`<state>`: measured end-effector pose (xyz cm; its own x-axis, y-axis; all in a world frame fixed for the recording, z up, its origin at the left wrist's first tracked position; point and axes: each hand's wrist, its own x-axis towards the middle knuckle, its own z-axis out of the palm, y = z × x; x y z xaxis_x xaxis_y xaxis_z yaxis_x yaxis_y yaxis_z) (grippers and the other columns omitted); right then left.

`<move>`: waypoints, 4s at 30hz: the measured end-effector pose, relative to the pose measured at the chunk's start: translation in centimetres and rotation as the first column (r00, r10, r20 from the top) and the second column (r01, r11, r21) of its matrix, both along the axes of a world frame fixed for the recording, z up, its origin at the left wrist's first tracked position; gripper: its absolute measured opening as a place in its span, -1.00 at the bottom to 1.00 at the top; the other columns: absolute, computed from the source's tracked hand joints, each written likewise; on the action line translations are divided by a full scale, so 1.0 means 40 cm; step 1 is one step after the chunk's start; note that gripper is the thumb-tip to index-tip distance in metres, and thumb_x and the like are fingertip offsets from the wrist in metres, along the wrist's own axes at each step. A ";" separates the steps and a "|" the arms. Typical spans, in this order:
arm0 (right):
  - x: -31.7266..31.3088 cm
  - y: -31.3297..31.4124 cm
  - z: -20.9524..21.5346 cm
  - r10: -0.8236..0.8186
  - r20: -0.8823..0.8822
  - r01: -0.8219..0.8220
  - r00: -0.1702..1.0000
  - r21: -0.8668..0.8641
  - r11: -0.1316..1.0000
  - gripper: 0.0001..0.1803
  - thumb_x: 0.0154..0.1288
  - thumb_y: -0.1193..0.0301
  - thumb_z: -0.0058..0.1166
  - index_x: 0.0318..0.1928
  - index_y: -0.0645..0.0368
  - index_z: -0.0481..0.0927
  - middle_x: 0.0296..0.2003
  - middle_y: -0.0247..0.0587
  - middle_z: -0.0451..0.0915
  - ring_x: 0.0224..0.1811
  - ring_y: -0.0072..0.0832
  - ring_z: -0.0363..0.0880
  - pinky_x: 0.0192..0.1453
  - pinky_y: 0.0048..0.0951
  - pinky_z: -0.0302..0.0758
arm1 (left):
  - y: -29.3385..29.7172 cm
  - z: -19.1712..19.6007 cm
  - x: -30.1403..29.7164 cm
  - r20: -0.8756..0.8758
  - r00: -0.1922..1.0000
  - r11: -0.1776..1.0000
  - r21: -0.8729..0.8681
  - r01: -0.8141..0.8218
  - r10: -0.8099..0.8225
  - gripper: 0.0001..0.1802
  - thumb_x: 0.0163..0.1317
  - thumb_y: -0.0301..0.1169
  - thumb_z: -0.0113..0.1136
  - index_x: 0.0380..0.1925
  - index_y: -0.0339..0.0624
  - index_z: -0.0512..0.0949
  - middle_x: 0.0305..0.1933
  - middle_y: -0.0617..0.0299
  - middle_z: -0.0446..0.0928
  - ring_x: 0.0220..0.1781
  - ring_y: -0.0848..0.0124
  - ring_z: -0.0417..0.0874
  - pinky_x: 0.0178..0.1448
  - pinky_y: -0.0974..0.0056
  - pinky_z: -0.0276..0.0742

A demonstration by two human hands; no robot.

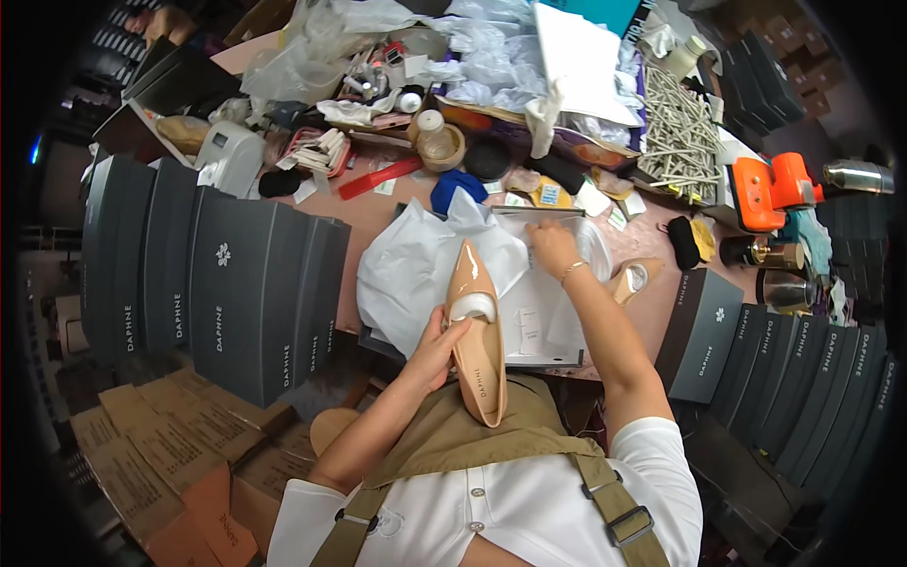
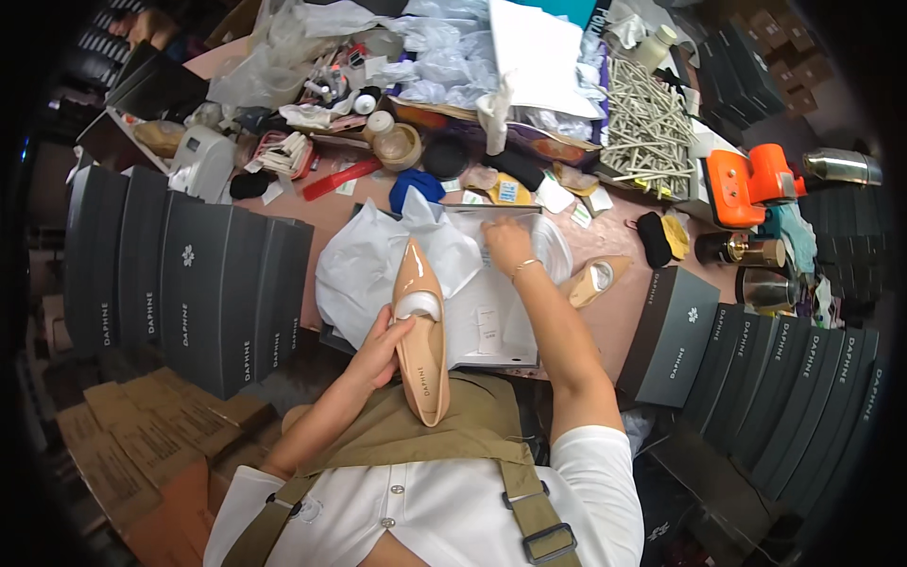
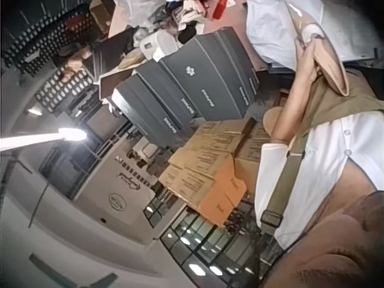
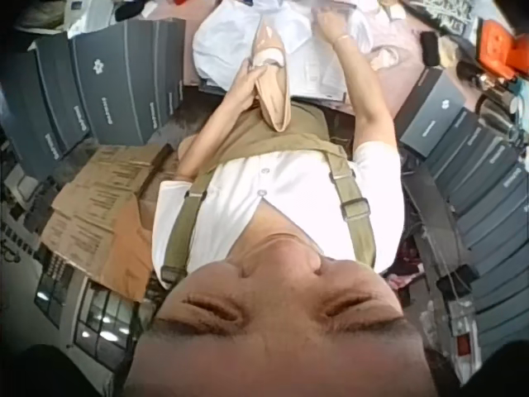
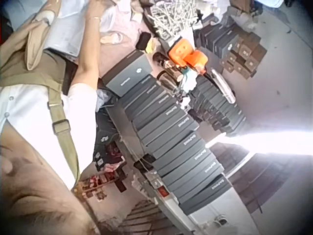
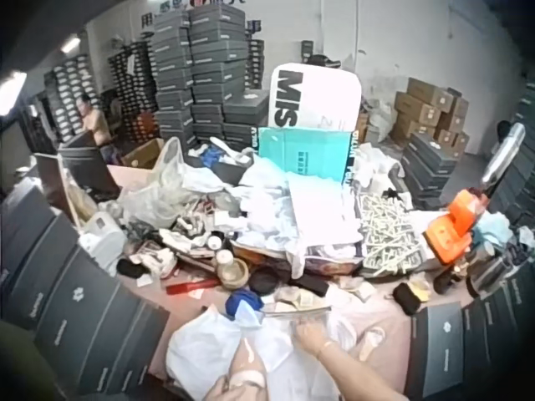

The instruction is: Cleaning and packing a pair of tan high-heeled shoes into a box with protective wrapping.

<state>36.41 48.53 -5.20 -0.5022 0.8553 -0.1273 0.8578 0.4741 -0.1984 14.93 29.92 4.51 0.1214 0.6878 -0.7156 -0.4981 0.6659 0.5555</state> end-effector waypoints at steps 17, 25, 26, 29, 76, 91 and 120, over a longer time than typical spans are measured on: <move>-0.116 -0.311 0.373 0.024 -0.253 -0.025 0.967 0.000 1.000 -0.69 -0.01 0.50 0.12 -0.17 0.20 0.48 -0.35 -0.15 0.48 -0.28 -0.17 0.53 -0.26 -0.23 0.49 | 0.043 0.026 0.026 -0.061 0.987 0.951 0.266 0.158 -0.147 -0.35 0.43 -0.09 -0.09 0.33 -0.21 -0.03 0.25 0.07 0.23 0.29 0.36 0.27 0.30 0.27 0.29; -0.113 -0.343 0.383 -0.165 -0.324 0.170 0.932 -0.012 0.985 -0.72 -0.02 0.47 0.16 -0.22 0.16 0.46 -0.36 -0.14 0.47 -0.38 -0.15 0.51 -0.29 -0.23 0.46 | 0.047 -0.010 0.036 -0.075 0.950 0.890 0.333 0.310 -0.303 -0.37 0.45 -0.13 -0.11 0.38 -0.07 -0.07 0.30 0.12 0.19 0.30 0.35 0.28 0.26 0.24 0.36; -0.119 -0.344 0.368 -0.212 -0.290 0.225 0.933 0.014 0.974 -0.71 -0.02 0.46 0.18 -0.23 0.16 0.47 -0.37 -0.14 0.46 -0.40 -0.13 0.50 -0.28 -0.22 0.47 | 0.041 -0.005 0.040 -0.037 0.957 0.903 0.323 0.285 -0.288 -0.37 0.45 -0.15 -0.12 0.37 -0.12 -0.08 0.30 0.10 0.19 0.31 0.35 0.26 0.29 0.25 0.31; -0.123 -0.371 0.390 -0.214 -0.370 0.227 0.904 -0.010 0.974 -0.49 -0.07 0.45 0.24 -0.02 0.17 0.45 -0.30 -0.08 0.44 -0.27 -0.13 0.48 -0.21 -0.27 0.45 | 0.025 0.008 0.036 0.010 0.969 0.935 0.266 0.236 -0.247 -0.38 0.47 -0.18 -0.15 0.36 -0.22 -0.09 0.29 0.08 0.20 0.30 0.35 0.24 0.34 0.27 0.22; 0.118 -0.502 0.342 -0.506 -0.837 0.140 0.210 -0.486 0.862 -0.24 0.34 0.31 -0.26 0.45 0.27 -0.19 0.07 0.08 0.44 0.06 -0.33 0.44 0.23 -0.37 0.28 | -0.014 0.139 0.169 -0.163 0.980 0.894 0.447 -0.026 0.110 -0.41 0.46 -0.26 -0.40 0.40 -0.33 -0.07 0.40 0.02 0.14 0.38 0.30 0.24 0.41 0.27 0.16; 0.055 -0.522 0.329 -0.515 -0.809 0.146 0.284 -0.494 0.857 -0.28 0.37 0.40 -0.18 0.45 0.20 -0.13 -0.25 -0.10 0.52 -0.24 -0.46 0.48 -0.04 -0.47 0.39 | -0.059 0.107 0.055 -0.228 0.972 0.898 0.438 0.045 0.063 -0.40 0.49 -0.24 -0.36 0.41 -0.31 -0.09 0.37 0.01 0.20 0.33 0.34 0.30 0.35 0.30 0.23; 0.102 -0.543 0.385 -0.572 -0.764 0.193 0.298 -0.538 0.820 -0.34 0.32 0.41 -0.20 0.41 0.22 0.05 -0.16 0.00 0.55 -0.19 -0.37 0.52 0.02 -0.40 0.41 | 0.239 0.169 0.186 -0.293 0.922 0.692 0.611 0.385 -0.254 -0.37 0.21 -0.46 0.23 0.26 -0.31 0.23 0.08 0.09 0.47 0.11 0.42 0.48 0.22 0.32 0.39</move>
<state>40.51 26.80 10.21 -0.1034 0.9872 -0.1217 0.1620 -0.1040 -0.9813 22.36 39.49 11.26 0.3429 0.9286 -0.1420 -0.1765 0.2122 0.9612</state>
